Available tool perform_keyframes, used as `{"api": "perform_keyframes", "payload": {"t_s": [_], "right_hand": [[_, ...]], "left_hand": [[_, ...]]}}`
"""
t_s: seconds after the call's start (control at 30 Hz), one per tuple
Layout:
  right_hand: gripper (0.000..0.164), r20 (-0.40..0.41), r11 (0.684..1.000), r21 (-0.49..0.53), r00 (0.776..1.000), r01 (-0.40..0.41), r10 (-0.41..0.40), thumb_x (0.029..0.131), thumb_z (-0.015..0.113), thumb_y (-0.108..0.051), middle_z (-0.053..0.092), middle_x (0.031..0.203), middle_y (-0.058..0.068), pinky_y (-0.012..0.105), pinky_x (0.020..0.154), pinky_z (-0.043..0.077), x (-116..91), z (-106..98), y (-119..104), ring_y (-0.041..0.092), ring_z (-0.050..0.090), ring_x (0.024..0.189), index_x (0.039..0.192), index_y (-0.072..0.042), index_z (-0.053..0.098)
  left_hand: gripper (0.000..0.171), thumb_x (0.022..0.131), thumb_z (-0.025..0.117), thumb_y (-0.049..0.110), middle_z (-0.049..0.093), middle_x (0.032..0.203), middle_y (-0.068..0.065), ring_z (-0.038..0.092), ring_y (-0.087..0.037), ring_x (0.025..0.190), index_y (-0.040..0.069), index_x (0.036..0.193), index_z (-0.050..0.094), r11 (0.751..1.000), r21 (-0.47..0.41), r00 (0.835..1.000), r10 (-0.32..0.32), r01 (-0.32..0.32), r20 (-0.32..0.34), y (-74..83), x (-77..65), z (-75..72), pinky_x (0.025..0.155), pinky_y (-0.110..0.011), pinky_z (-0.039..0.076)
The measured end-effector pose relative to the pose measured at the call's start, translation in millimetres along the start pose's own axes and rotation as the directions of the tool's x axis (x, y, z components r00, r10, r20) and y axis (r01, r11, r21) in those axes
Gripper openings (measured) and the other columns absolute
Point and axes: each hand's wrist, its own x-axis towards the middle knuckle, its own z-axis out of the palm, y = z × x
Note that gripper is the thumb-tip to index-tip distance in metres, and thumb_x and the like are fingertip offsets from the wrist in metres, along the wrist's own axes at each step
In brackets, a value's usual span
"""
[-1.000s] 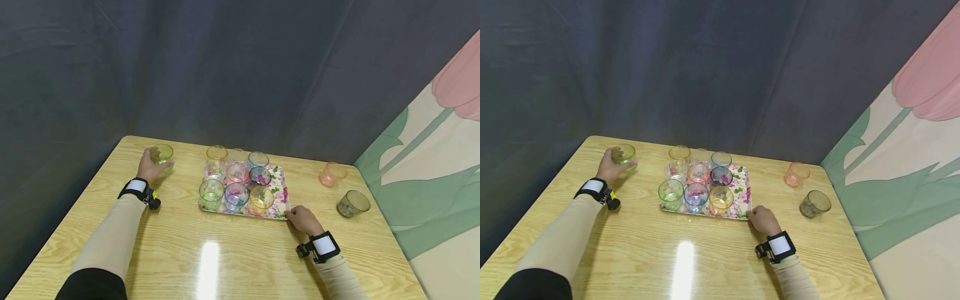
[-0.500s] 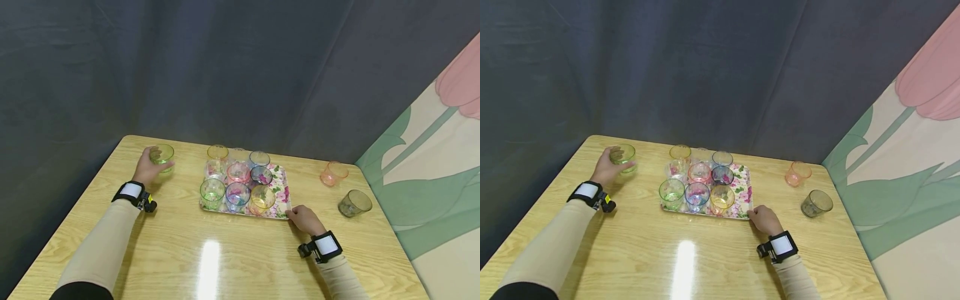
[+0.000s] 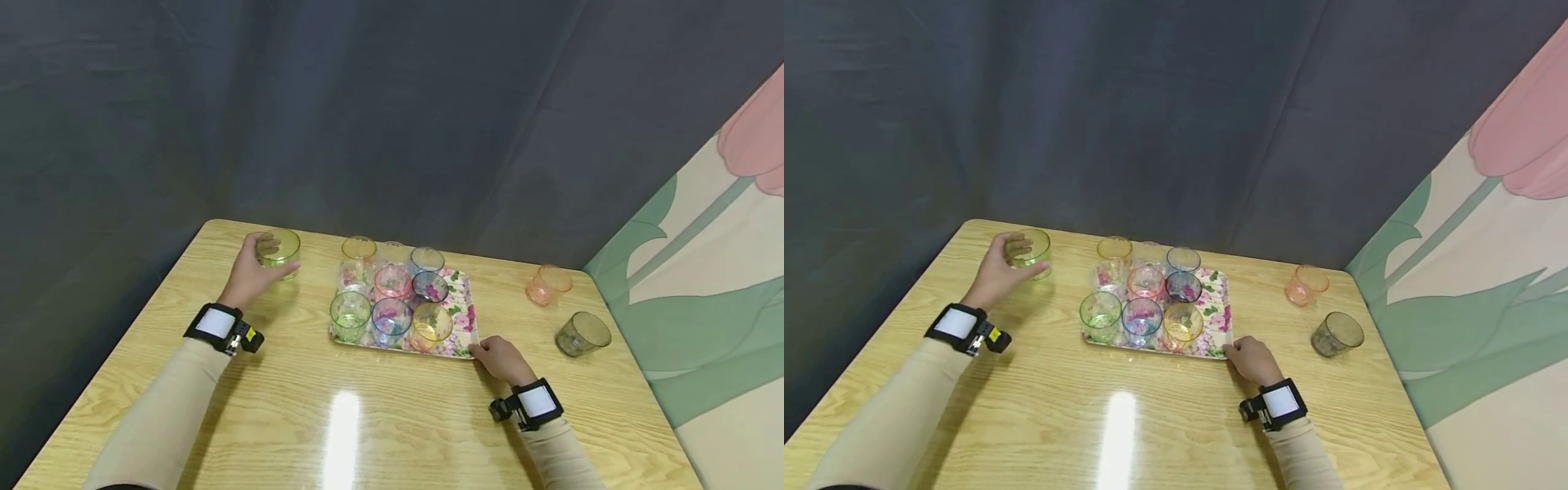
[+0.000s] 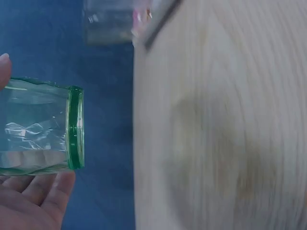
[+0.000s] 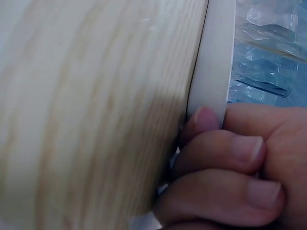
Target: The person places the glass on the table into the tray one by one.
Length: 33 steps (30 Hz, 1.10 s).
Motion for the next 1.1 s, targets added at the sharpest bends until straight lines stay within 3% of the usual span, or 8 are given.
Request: {"api": "perform_keyframes", "payload": {"t_s": [0.3,0.43,0.5,0.6,0.7,0.87,1.0,1.1], "right_hand": [[0.047,0.002,1.000,0.007,1.000,-0.007,0.007,0.102,0.052,-0.029,0.036,0.051,-0.005,0.026,0.052,0.028,1,1,2,0.012,0.033,0.050,0.060,-0.010,0.056],[0.054,0.008,1.000,0.003,1.000,-0.023,0.023,0.104,0.046,-0.038,0.045,0.053,-0.003,0.027,0.053,0.030,0,-5,3,0.013,0.036,0.052,0.062,-0.008,0.063],[0.061,-0.017,0.999,-0.007,0.999,-0.045,0.045,0.105,0.041,-0.046,0.048,0.055,-0.001,0.028,0.053,0.031,-1,-12,4,0.014,0.039,0.053,0.066,-0.006,0.065],[0.069,-0.137,0.999,-0.006,0.990,-0.048,0.046,0.105,0.034,-0.054,0.051,0.058,0.001,0.029,0.053,0.033,-1,-22,3,0.015,0.043,0.053,0.072,-0.003,0.066],[0.069,-0.302,0.999,0.049,0.953,-0.014,0.028,0.104,0.034,-0.055,0.051,0.059,0.003,0.030,0.051,0.034,-2,-27,-4,0.017,0.044,0.053,0.079,0.000,0.066],[0.057,-0.546,0.979,0.159,0.838,0.124,-0.018,0.105,0.039,-0.049,0.049,0.058,0.004,0.030,0.047,0.033,-7,-27,-25,0.015,0.041,0.047,0.078,-0.004,0.062],[0.046,-0.642,0.940,0.224,0.765,0.257,-0.056,0.106,0.043,-0.040,0.057,0.070,0.011,0.028,0.050,0.034,-10,-23,-43,0.011,0.042,0.052,0.085,-0.004,0.063],[0.043,-0.665,0.909,0.264,0.743,0.323,-0.071,0.107,0.042,-0.036,0.062,0.083,0.018,0.025,0.057,0.036,-13,-22,-56,0.008,0.046,0.063,0.096,0.000,0.064]], "left_hand": [[0.090,0.084,0.080,0.037,0.048,0.146,-0.018,0.043,-0.036,0.137,0.006,0.152,0.028,1.000,-0.005,1.000,0.024,-0.024,0.015,18.3,-15.8,11.1,0.114,-0.056,0.031],[0.088,0.084,0.080,0.035,0.048,0.146,-0.018,0.043,-0.036,0.137,0.006,0.151,0.030,0.999,-0.027,0.998,0.047,-0.046,0.033,26.9,-21.9,13.7,0.114,-0.057,0.031],[0.087,0.085,0.079,0.034,0.047,0.147,-0.019,0.042,-0.036,0.138,0.006,0.151,0.030,0.998,-0.038,0.997,0.059,-0.057,0.055,32.1,-25.1,15.5,0.113,-0.058,0.031],[0.086,0.086,0.079,0.032,0.046,0.148,-0.019,0.042,-0.036,0.139,0.006,0.151,0.030,0.996,-0.051,0.993,0.077,-0.072,0.087,39.0,-28.5,19.2,0.113,-0.058,0.032],[0.084,0.085,0.080,0.030,0.047,0.148,-0.017,0.043,-0.034,0.139,0.007,0.150,0.032,0.994,-0.063,0.990,0.099,-0.092,0.105,46.1,-31.0,24.6,0.115,-0.056,0.033],[0.083,0.083,0.082,0.029,0.048,0.147,-0.014,0.043,-0.032,0.139,0.009,0.148,0.035,0.990,-0.078,0.982,0.130,-0.120,0.135,60.8,-37.1,35.6,0.115,-0.054,0.034],[0.083,0.081,0.083,0.032,0.041,0.149,-0.015,0.040,-0.034,0.139,0.012,0.148,0.037,0.988,-0.063,0.977,0.148,-0.139,0.155,73.5,-44.5,44.4,0.113,-0.058,0.035],[0.085,0.081,0.083,0.033,0.036,0.149,-0.014,0.039,-0.034,0.137,0.013,0.149,0.038,0.988,-0.046,0.972,0.155,-0.149,0.174,82.3,-50.1,51.4,0.111,-0.060,0.036]]}}
